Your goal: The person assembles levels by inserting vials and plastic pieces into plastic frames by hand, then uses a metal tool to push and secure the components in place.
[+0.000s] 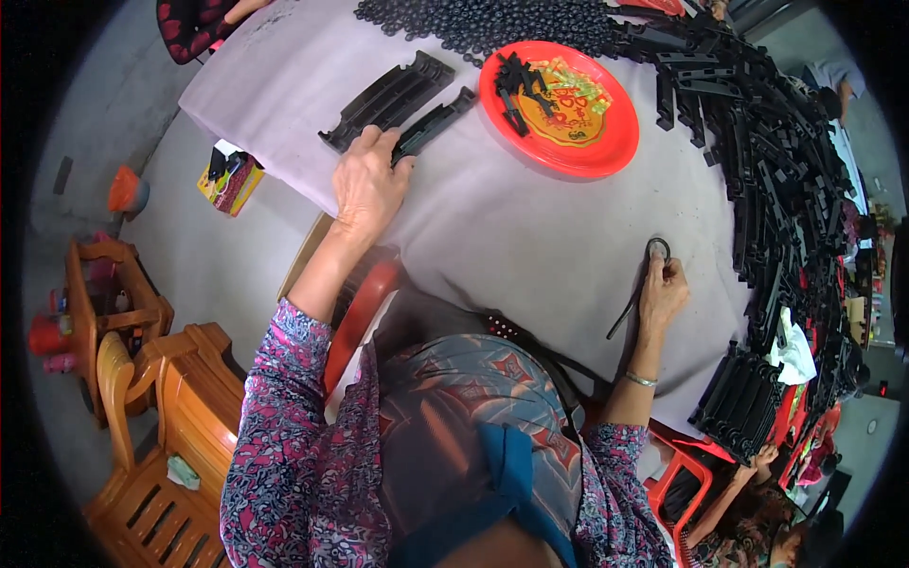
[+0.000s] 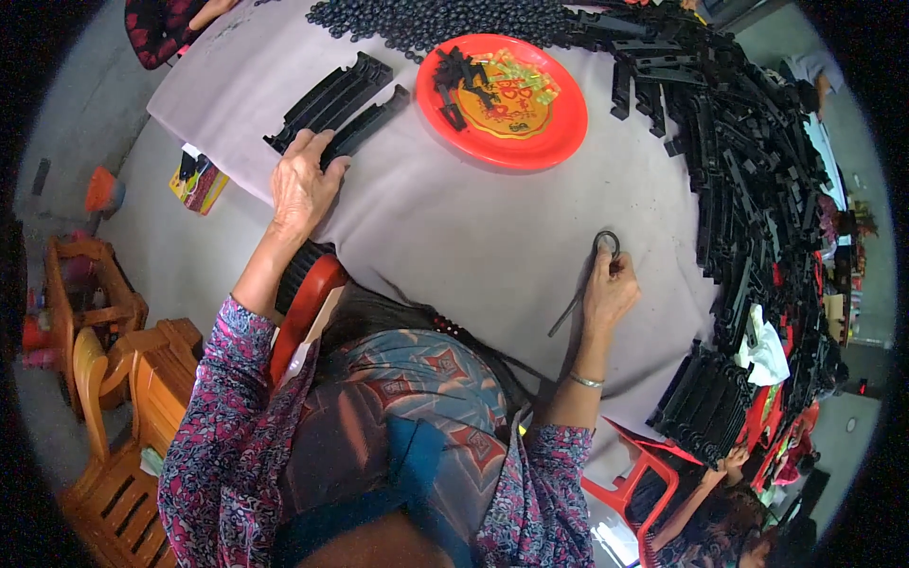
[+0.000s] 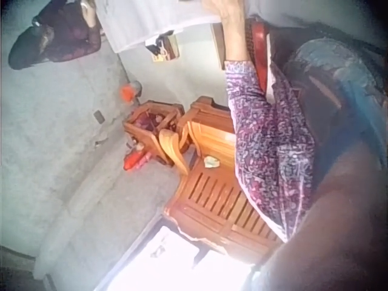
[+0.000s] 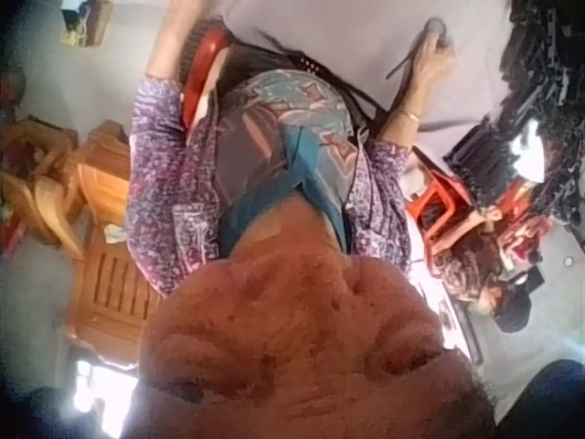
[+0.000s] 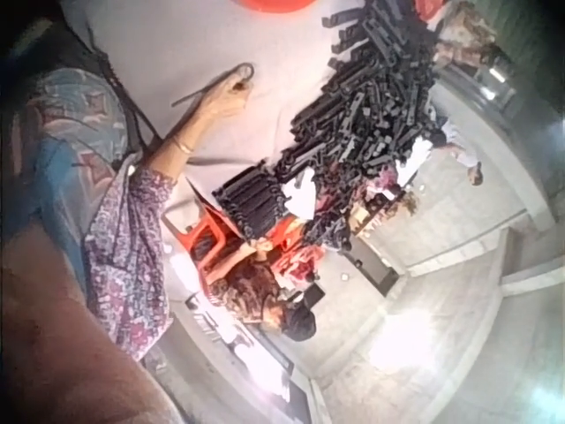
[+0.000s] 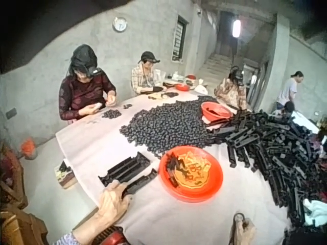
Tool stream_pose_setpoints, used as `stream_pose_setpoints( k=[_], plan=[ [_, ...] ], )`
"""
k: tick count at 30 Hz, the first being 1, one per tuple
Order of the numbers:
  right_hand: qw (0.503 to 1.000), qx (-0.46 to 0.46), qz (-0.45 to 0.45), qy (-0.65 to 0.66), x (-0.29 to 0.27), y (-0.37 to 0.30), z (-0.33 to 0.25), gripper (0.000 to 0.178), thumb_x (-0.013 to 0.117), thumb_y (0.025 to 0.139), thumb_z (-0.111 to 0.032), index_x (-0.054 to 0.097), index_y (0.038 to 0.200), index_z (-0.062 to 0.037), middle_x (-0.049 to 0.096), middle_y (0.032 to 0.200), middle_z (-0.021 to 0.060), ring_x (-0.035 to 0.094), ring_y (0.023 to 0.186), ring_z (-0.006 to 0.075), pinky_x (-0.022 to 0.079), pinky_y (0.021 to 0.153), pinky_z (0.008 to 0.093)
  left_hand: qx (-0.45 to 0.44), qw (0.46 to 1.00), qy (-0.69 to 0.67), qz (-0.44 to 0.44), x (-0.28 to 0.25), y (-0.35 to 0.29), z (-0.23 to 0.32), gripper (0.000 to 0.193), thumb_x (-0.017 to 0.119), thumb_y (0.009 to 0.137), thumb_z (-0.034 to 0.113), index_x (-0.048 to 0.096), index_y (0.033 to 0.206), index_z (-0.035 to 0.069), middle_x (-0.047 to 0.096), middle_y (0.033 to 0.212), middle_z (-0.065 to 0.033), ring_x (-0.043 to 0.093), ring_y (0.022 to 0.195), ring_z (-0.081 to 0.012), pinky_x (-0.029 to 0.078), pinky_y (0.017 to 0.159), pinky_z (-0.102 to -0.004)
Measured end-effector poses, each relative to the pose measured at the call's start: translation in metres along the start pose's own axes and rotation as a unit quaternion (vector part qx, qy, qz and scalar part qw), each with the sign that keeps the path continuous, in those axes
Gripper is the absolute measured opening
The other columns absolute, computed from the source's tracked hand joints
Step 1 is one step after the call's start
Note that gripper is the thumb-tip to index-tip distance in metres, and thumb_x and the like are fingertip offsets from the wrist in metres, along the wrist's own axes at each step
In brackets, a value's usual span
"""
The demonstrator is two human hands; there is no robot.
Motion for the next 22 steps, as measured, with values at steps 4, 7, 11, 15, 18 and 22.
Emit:
stream_pose_setpoints(
  k=[4, 7, 11, 15, 18, 22],
  plan=[
    [1.0, 0.007, -0.002, 0.009, 0.004, 0.0, 0.003, 0.045, 0.068, 0.089, -0.038, 0.057, 0.07, 0.0014, 0.054, 0.056, 0.0158, 0.047, 0.049, 0.0274, 0.042, 0.053, 0.0415, 0.01, 0.999, 0.035, 0.016, 0.004, 0.001, -0.004, 0.043, 0.076, 0.075, 0.018, 0.066, 0.115, 0.005, 0.061, 0.1, -0.0121, 0.063, 0.091, -0.0352, 0.052, 0.077, -0.0438],
    [0.999, 0.004, 0.011, 0.044, 0.004, 0.0, 0.005, 0.044, 0.065, 0.09, -0.037, 0.055, 0.071, 0.0022, 0.048, 0.055, 0.0142, 0.042, 0.05, 0.021, 0.039, 0.052, 0.0386, 0.009, 0.999, 0.027, 0.029, 0.005, 0.002, 0.0, 0.042, 0.075, 0.074, 0.017, 0.067, 0.114, 0.005, 0.06, 0.099, -0.0112, 0.062, 0.095, -0.0328, 0.05, 0.079, -0.043],
    [0.999, -0.001, 0.008, 0.041, 0.005, 0.001, 0.003, 0.044, 0.067, 0.088, -0.037, 0.056, 0.07, 0.0017, 0.051, 0.055, 0.0153, 0.045, 0.05, 0.0251, 0.04, 0.052, 0.04, 0.03, 0.997, 0.06, 0.045, 0.014, 0.004, -0.003, 0.042, 0.075, 0.074, 0.014, 0.066, 0.114, 0.007, 0.059, 0.097, -0.0092, 0.061, 0.096, -0.0285, 0.045, 0.079, -0.0443],
    [0.999, -0.013, 0.018, 0.033, 0.006, 0.003, 0.004, 0.044, 0.067, 0.088, -0.038, 0.058, 0.07, 0.001, 0.052, 0.055, 0.017, 0.047, 0.049, 0.0299, 0.041, 0.053, 0.0425, 0.046, 0.993, 0.079, 0.077, 0.017, 0.01, -0.003, 0.045, 0.075, 0.073, 0.015, 0.066, 0.116, 0.008, 0.059, 0.098, -0.008, 0.058, 0.096, -0.0267, 0.041, 0.083, -0.0423],
    [0.999, 0.004, 0.011, 0.03, 0.002, 0.002, 0.008, 0.047, 0.065, 0.088, -0.042, 0.06, 0.071, 0.0011, 0.056, 0.057, 0.0191, 0.052, 0.051, 0.0327, 0.044, 0.056, 0.0444, 0.037, 0.993, 0.083, 0.075, 0.017, 0.018, -0.003, 0.048, 0.076, 0.072, 0.016, 0.066, 0.118, 0.009, 0.059, 0.099, -0.0077, 0.057, 0.098, -0.0274, 0.041, 0.087, -0.0421],
    [0.999, 0.036, 0.003, 0.041, 0.005, 0.0, 0.016, 0.04, 0.066, 0.087, -0.036, 0.066, 0.081, 0.0031, 0.063, 0.065, 0.0205, 0.061, 0.059, 0.0307, 0.048, 0.063, 0.0424, -0.005, 0.999, 0.046, 0.021, 0.031, 0.034, -0.025, 0.057, 0.08, 0.067, 0.018, 0.066, 0.121, 0.01, 0.061, 0.108, -0.0107, 0.056, 0.11, -0.0295, 0.038, 0.105, -0.0438]
  ],
)
Point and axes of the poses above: each hand's wrist, its own y-axis towards the middle knuckle, its own x-axis out of the palm, z = x × y, the point moved 7 cm from there along y, towards the middle knuckle
